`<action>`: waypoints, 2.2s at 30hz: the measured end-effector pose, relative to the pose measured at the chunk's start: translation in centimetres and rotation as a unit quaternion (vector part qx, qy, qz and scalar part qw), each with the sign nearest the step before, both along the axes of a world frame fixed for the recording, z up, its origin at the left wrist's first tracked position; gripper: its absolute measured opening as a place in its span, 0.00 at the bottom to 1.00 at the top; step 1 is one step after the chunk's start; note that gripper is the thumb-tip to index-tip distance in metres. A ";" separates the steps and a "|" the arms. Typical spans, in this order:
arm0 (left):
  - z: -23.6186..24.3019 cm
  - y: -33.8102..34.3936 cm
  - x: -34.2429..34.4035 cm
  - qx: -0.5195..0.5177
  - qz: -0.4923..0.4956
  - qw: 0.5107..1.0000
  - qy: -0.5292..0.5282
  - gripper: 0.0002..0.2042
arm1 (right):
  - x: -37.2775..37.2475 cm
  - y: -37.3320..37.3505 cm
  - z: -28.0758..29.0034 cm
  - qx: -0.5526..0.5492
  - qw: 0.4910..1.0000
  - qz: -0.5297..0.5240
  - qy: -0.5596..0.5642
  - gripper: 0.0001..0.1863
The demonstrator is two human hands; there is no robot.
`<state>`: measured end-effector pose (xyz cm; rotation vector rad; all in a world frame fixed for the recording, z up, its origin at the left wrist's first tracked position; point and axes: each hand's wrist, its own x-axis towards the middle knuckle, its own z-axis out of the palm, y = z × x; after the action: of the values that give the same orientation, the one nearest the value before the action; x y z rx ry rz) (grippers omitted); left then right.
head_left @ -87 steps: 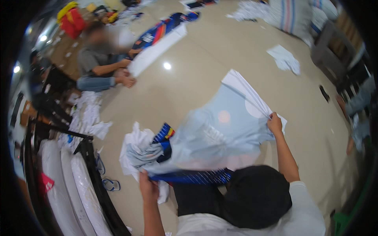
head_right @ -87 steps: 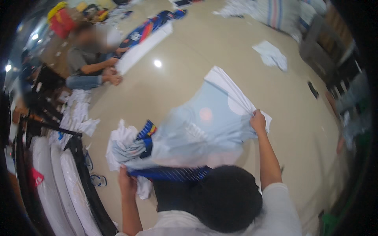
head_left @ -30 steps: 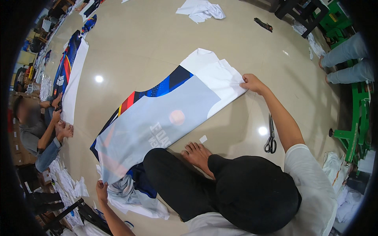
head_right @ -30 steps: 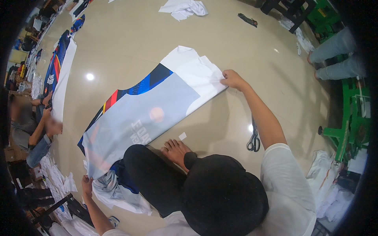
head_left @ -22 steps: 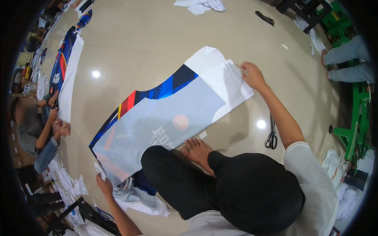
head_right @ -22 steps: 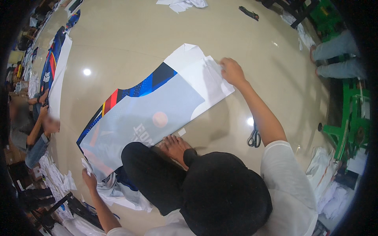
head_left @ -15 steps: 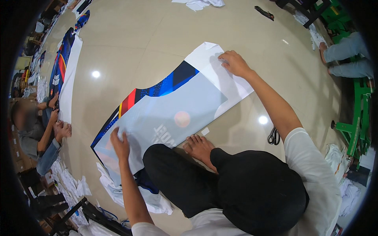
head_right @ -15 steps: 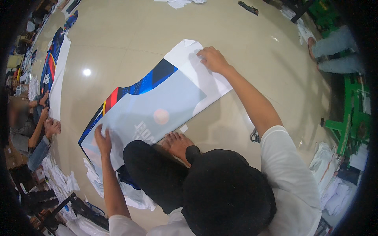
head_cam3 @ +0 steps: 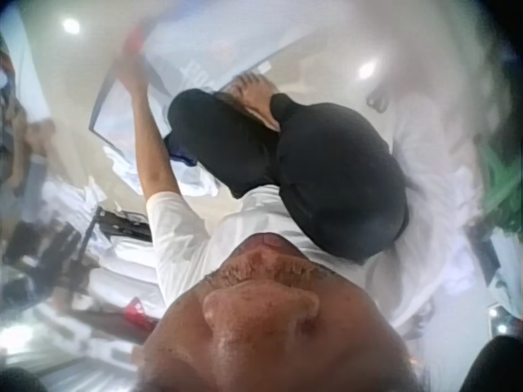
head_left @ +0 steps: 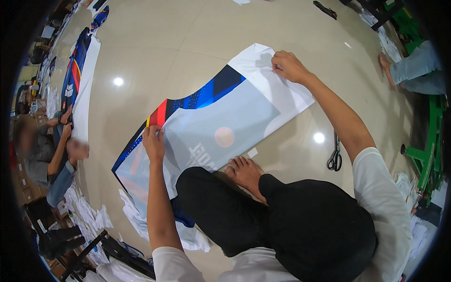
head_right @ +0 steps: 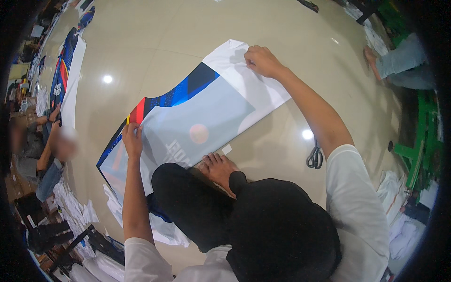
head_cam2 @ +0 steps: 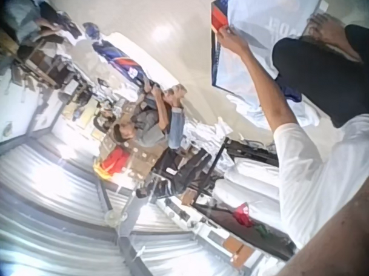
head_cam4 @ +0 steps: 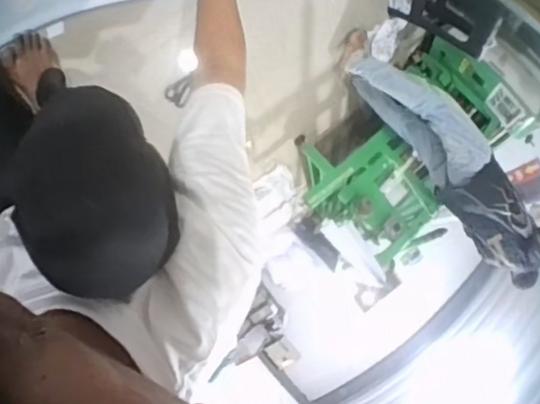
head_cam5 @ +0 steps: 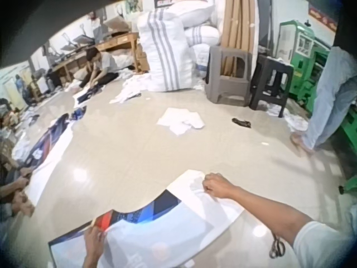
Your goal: The person sits on the floor and uses scissors to cut a large piece of patterned fabric. They align the fabric, cut along the edges, and trim the excess material to shape the piece.
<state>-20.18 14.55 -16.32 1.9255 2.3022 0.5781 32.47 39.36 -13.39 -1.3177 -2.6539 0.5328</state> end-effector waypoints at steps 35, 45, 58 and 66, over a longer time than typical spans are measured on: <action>2.8 4.2 -5.4 -0.104 0.023 0.991 -0.081 0.12 | -3.3 4.8 -2.7 -0.110 0.981 -0.135 0.090 0.14; 1.3 4.4 -5.9 -0.083 0.016 0.992 -0.095 0.11 | -4.1 5.7 -2.5 -0.083 0.987 -0.130 0.053 0.13; 0.9 4.2 -6.4 -0.080 0.014 0.992 -0.102 0.09 | -4.9 6.7 -2.8 -0.067 0.988 -0.141 0.014 0.11; 1.1 4.3 -6.3 -0.082 0.023 0.991 -0.102 0.09 | -5.3 7.0 -2.5 -0.065 0.989 -0.133 -0.013 0.16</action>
<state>-26.51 18.84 -15.18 1.6625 2.1959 0.5434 27.15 46.36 -15.88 -1.6948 -2.4421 0.6629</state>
